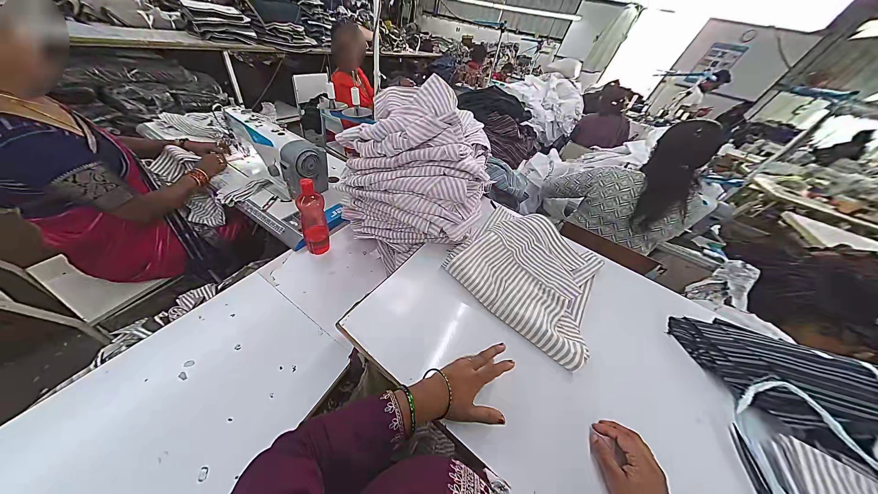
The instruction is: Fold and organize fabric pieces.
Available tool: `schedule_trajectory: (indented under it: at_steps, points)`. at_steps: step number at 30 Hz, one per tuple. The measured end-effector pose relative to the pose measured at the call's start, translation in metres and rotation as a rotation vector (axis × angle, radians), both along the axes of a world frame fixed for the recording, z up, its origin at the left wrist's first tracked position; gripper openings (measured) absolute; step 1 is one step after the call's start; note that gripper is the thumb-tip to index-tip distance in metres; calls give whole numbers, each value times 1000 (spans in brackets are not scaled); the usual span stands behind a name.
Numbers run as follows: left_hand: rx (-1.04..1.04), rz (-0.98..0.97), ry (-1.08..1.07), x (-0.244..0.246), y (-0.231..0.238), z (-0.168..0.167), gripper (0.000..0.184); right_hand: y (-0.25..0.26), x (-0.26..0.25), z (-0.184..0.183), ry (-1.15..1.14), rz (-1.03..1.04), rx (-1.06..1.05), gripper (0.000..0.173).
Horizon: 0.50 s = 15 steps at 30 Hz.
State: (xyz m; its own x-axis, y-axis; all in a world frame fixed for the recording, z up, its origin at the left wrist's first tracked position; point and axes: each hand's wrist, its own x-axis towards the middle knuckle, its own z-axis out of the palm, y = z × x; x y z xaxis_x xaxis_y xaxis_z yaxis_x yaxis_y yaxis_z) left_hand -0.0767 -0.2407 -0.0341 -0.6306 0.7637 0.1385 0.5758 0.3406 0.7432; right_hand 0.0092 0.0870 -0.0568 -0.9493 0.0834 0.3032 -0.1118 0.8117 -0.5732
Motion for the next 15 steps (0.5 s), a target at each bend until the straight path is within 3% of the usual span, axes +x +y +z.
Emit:
schedule_trajectory:
  at_steps: [4, 5, 6, 8, 11, 15]
  points:
    - [340, -196, -69, 20, 19, -9, 90, -80, -6, 7, 77, 241, -68, 43]
    - [349, -217, -67, 27, 26, -9, 92, -115, 1, 34, -73, 227, -70, 43]
    - [336, -223, -69, 36, 31, -3, 96, -155, 7, 82, -364, 174, -92, 38]
    - [385, -258, -69, 43, 36, 3, 88, -202, 15, 124, -502, 112, -138, 21]
    - [448, -226, -78, 45, 32, 6, 85, -198, 22, 131, -415, 302, -90, 34]
    - [478, -267, -118, 40, 30, 4, 81, -198, 23, 127, -219, 340, -125, 34]
